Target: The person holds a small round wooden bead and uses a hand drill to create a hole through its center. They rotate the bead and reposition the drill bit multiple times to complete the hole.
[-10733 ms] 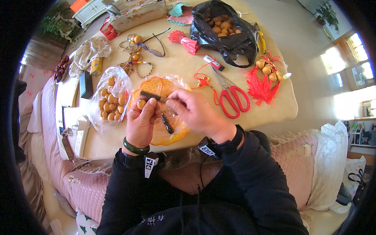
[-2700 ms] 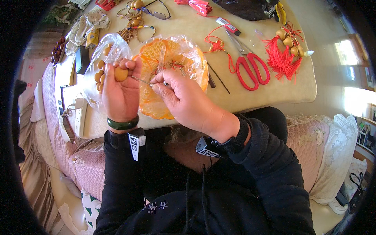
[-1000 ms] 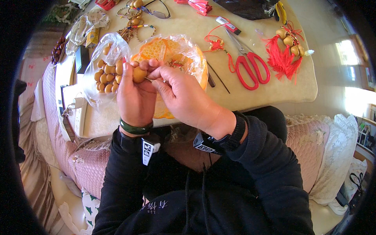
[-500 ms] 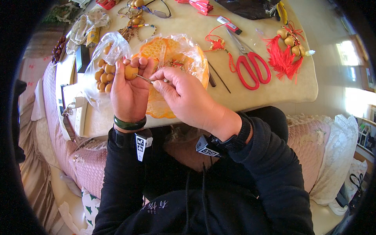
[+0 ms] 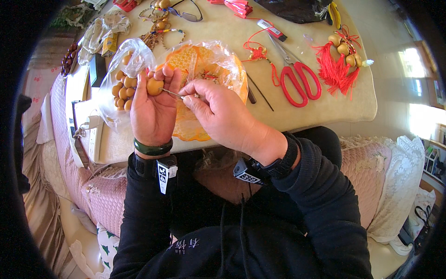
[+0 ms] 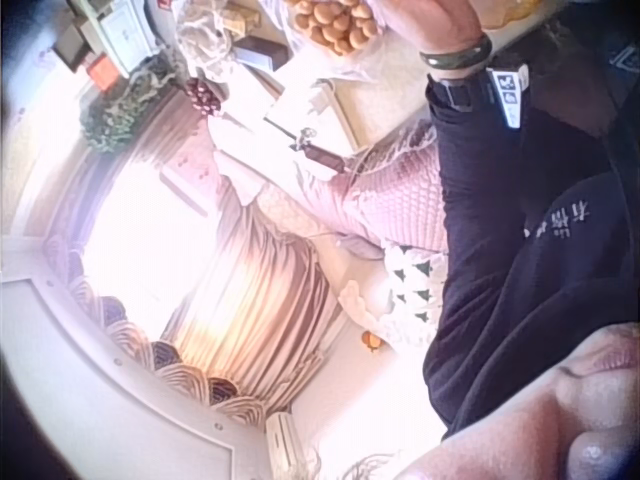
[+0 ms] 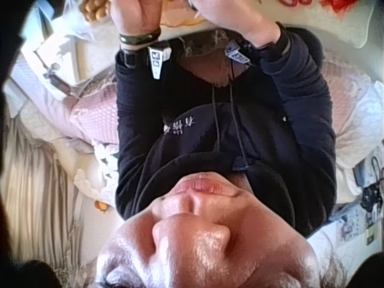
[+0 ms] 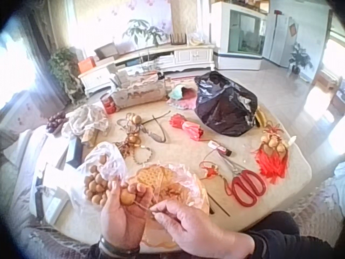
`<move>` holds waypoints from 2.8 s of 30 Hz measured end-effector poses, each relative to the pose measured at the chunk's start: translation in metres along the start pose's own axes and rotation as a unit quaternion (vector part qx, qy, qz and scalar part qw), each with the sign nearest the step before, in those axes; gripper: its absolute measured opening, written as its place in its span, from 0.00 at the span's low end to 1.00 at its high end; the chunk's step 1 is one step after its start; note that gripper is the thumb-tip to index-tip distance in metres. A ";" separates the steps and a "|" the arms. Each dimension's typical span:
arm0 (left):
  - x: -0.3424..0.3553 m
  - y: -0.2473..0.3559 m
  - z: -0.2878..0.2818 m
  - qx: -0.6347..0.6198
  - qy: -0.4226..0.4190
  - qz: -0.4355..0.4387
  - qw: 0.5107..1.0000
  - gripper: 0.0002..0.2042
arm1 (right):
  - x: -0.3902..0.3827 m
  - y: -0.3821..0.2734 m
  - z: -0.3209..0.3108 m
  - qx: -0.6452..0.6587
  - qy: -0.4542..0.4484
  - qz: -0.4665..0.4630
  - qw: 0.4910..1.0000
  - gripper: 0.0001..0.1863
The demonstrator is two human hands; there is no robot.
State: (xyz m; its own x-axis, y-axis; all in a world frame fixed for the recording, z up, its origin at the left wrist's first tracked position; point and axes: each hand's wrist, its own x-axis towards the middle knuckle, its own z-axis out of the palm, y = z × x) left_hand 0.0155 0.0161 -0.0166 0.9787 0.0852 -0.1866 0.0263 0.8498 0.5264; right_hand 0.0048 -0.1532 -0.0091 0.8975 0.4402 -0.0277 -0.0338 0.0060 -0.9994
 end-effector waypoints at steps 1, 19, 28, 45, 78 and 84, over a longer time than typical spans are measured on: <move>0.000 0.000 0.000 0.002 0.002 0.000 1.000 0.12 | 0.000 0.000 0.000 -0.006 -0.001 0.002 1.000 0.09; -0.001 0.000 -0.004 -0.015 -0.060 -0.014 0.998 0.11 | -0.002 -0.001 -0.002 -0.018 -0.004 0.005 1.000 0.10; -0.013 -0.020 0.007 0.061 -0.032 -0.009 0.998 0.12 | 0.000 0.008 0.002 -0.083 0.027 -0.115 0.990 0.07; -0.018 -0.022 0.014 0.102 -0.013 0.009 0.995 0.10 | 0.000 0.001 0.000 -0.056 -0.010 -0.033 0.998 0.08; -0.018 -0.016 0.017 0.017 -0.041 -0.158 0.986 0.15 | -0.002 -0.019 -0.014 0.196 -0.103 0.180 0.958 0.10; -0.020 -0.028 0.019 0.001 -0.015 -0.089 0.996 0.16 | 0.002 -0.004 0.005 0.090 -0.023 0.062 0.994 0.10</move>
State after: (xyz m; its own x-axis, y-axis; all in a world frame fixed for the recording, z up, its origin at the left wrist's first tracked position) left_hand -0.0007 -0.0190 -0.0120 0.9643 -0.0832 -0.2515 0.2006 0.8493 0.4884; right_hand 0.0045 -0.1480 -0.0055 0.8605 0.4885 -0.1450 -0.2246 0.1082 -0.9684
